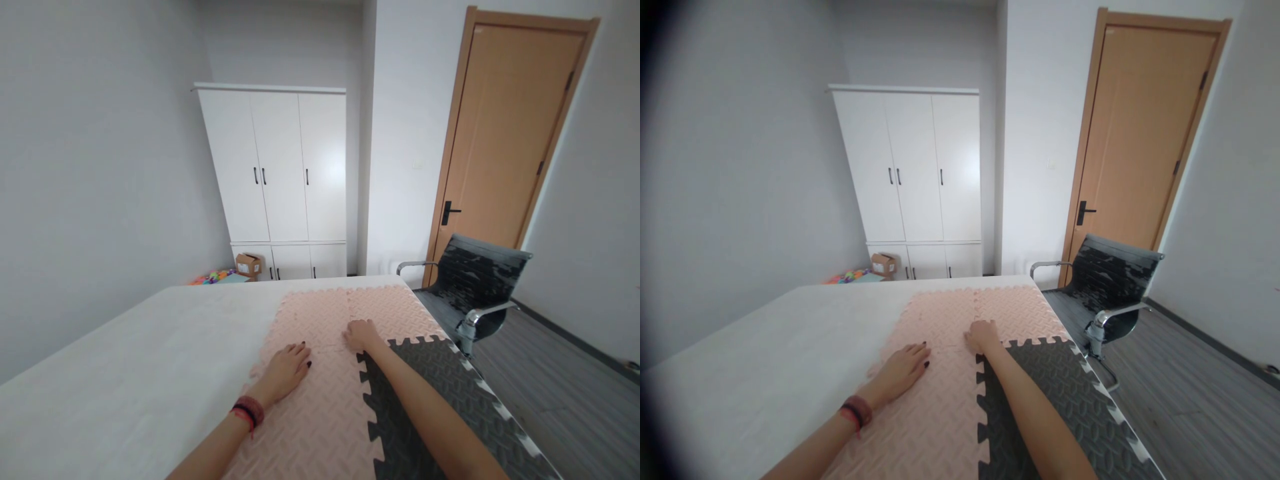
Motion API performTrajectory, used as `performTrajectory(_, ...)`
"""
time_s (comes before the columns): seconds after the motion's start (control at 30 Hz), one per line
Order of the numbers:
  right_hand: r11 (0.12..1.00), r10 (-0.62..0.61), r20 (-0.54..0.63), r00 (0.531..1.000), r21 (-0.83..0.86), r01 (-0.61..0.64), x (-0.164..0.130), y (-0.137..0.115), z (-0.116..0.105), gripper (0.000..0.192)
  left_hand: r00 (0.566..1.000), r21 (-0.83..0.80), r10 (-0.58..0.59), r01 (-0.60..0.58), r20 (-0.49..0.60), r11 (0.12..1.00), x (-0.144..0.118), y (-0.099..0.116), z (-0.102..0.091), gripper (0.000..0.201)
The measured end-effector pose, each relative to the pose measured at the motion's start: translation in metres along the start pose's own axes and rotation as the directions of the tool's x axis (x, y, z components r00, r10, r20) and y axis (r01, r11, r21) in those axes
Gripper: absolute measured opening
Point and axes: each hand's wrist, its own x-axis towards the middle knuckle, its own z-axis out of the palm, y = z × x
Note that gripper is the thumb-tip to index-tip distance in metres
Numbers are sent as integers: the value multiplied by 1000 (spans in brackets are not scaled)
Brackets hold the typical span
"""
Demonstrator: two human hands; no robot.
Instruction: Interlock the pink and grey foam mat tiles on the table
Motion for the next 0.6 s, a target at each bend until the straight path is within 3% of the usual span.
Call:
performTrajectory(0.2,999,-27,-53,998,27,29,22,5,0,49,999,12,-30,30,23,999,-1,-3,0,41)
performTrajectory(0.4,1000,-21,8,1000,14,21,33,4,4,48,998,24,-49,48,46,999,0,-1,-5,42)
performTrajectory(0.6,1000,-13,14,1000,-10,14,66,10,-3,43,995,29,-65,63,72,998,-2,-3,-3,45)
